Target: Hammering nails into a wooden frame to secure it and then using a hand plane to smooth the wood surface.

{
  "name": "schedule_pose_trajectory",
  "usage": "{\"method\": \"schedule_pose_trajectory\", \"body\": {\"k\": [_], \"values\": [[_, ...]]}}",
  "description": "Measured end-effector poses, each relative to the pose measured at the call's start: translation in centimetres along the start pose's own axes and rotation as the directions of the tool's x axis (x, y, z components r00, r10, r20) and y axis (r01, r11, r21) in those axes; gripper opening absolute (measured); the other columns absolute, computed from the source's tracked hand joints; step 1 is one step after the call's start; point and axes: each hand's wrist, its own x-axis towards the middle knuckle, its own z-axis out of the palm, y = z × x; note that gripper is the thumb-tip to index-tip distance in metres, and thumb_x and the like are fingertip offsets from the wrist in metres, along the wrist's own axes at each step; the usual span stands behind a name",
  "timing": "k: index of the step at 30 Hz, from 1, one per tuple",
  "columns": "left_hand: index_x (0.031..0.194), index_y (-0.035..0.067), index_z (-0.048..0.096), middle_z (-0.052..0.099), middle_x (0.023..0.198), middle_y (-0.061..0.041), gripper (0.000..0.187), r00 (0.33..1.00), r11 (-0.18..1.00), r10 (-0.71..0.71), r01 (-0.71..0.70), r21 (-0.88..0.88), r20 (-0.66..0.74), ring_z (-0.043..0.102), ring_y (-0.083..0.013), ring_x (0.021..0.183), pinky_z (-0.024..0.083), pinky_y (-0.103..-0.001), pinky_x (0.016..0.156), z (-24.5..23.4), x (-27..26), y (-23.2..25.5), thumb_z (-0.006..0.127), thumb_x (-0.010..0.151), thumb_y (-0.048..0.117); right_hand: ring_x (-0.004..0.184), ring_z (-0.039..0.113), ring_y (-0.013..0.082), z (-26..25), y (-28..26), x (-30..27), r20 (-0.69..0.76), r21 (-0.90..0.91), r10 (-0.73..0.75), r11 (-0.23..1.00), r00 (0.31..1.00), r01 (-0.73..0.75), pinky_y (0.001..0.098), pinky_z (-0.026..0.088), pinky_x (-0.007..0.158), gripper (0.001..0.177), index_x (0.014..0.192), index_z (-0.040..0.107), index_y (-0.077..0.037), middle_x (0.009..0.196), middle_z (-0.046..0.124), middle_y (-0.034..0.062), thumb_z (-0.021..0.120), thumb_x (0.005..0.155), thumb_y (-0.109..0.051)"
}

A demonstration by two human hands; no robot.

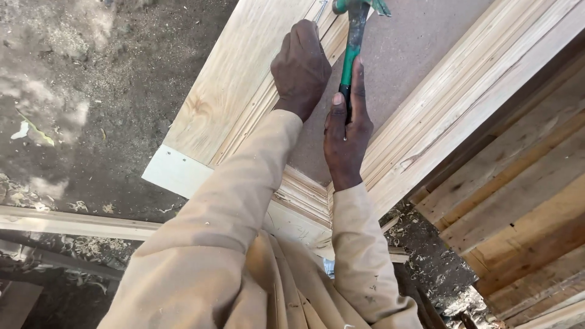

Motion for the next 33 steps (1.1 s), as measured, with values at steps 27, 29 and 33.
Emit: {"method": "schedule_pose_trajectory", "body": {"k": [27, 29, 33], "values": [[0.073, 0.010, 0.037, 0.040, 0.064, -0.004, 0.013, 0.999, 0.999, -0.033, 0.033, -0.018, 0.004, 0.047, -0.0236, 0.057, 0.036, -0.036, 0.039, 0.5, -0.1, 0.1, 0.041, 0.082, 0.017, 0.108, 0.068, 0.0335, -0.1, 3.0, 1.9, 0.122, -0.326, -0.250, 0.904, 0.961, 0.276, 0.0282, 0.050, 0.073, 0.039, 0.144, 0.022, -0.022, 0.148, 0.033, 0.0031, 0.032, 0.106, -0.022], [0.074, 0.012, 0.040, 0.041, 0.065, -0.003, 0.008, 1.000, 0.997, -0.018, 0.016, 0.072, 0.026, 0.048, -0.0220, 0.058, 0.037, -0.035, 0.040, 0.2, -1.3, 0.2, 0.041, 0.082, 0.013, 0.115, 0.060, 0.0300, -1.0, 1.7, 0.9, 0.077, -0.297, -0.209, 0.929, 0.975, 0.222, 0.0291, 0.048, 0.083, 0.039, 0.140, 0.028, -0.018, 0.142, 0.040, 0.0085, 0.035, 0.103, -0.025], [0.071, 0.010, 0.036, 0.036, 0.061, -0.002, 0.018, 0.994, 0.998, 0.056, -0.058, -0.024, -0.091, 0.043, -0.0200, 0.052, 0.034, -0.032, 0.038, -0.3, 1.3, -0.3, 0.033, 0.089, 0.007, 0.139, 0.033, 0.0221, 0.7, 5.2, 0.7, -0.090, -0.178, -0.216, 0.964, 0.972, 0.198, 0.0303, 0.036, 0.111, 0.041, 0.142, 0.025, -0.014, 0.148, 0.030, 0.0089, 0.033, 0.105, -0.027]]}}
